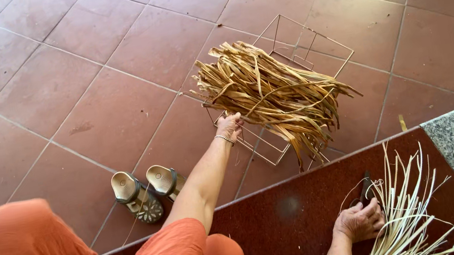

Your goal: The person weaves dried plant fibers into a rectangular basket frame, interlacing strands by hand to form a tight base. They trim excess fibers with scissors and then trim a bundle of dried fibers to prepare additional material.

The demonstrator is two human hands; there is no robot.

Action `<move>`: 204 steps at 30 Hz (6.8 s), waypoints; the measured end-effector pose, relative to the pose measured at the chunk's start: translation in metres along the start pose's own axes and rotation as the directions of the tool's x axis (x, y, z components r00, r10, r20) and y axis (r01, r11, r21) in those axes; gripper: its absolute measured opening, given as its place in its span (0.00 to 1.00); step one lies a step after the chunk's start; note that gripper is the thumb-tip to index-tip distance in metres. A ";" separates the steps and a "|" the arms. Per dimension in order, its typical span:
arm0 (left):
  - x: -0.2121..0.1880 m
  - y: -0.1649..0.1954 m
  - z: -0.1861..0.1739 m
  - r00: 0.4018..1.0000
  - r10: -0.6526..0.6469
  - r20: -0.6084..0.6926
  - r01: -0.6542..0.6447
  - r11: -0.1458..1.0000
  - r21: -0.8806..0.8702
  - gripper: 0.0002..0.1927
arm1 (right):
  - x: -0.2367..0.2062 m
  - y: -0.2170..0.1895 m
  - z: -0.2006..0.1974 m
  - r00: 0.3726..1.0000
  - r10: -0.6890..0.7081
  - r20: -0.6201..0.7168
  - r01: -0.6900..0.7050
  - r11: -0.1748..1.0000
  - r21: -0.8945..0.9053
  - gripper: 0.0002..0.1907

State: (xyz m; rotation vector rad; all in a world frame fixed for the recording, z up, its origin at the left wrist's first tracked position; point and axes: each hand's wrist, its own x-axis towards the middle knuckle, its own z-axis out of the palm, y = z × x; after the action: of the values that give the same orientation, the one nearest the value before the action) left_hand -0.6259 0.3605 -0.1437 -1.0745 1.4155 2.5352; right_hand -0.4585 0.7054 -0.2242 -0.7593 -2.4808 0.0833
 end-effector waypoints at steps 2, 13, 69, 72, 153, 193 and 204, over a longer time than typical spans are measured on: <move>0.005 0.004 -0.005 0.999 -0.035 -0.019 0.033 0.991 -0.128 0.21 | 0.000 -0.003 0.003 1.000 -0.010 0.008 0.011 1.000 -0.029 0.17; 0.022 0.057 -0.194 0.976 -0.153 -0.157 0.131 0.981 -0.140 0.15 | 0.011 -0.089 -0.012 0.999 -0.033 -0.021 0.033 0.999 -0.010 0.21; -0.299 0.212 -0.514 0.891 0.452 0.045 -0.428 0.868 -0.250 0.22 | -0.212 -0.387 -0.336 0.475 -0.692 0.543 -0.631 0.163 0.759 0.14; -0.379 0.182 -0.529 0.909 0.417 0.011 -0.397 0.873 -0.284 0.21 | -0.221 -0.345 -0.400 0.396 -0.790 0.468 -0.631 0.136 0.763 0.14; -0.446 0.034 -0.484 0.993 -0.038 0.110 0.031 0.997 0.064 0.19 | -0.440 0.122 -0.512 0.797 0.148 0.586 -0.117 0.989 -0.091 0.34; -0.510 0.014 -0.521 0.898 0.218 0.381 -0.179 0.974 -0.135 0.16 | -0.435 -0.194 -0.554 0.461 -0.724 0.512 -0.110 0.526 0.843 0.13; -0.514 0.037 -0.521 0.847 0.033 0.530 0.148 0.944 -0.295 0.15 | -0.445 -0.167 -0.514 0.376 -0.570 0.730 -0.581 0.468 0.666 0.05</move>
State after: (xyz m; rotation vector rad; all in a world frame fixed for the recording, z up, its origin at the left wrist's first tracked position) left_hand 0.0359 0.0851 0.0087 -0.3557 0.8242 2.7702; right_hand 0.0317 0.2777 0.0362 -0.1103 -2.6326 2.3508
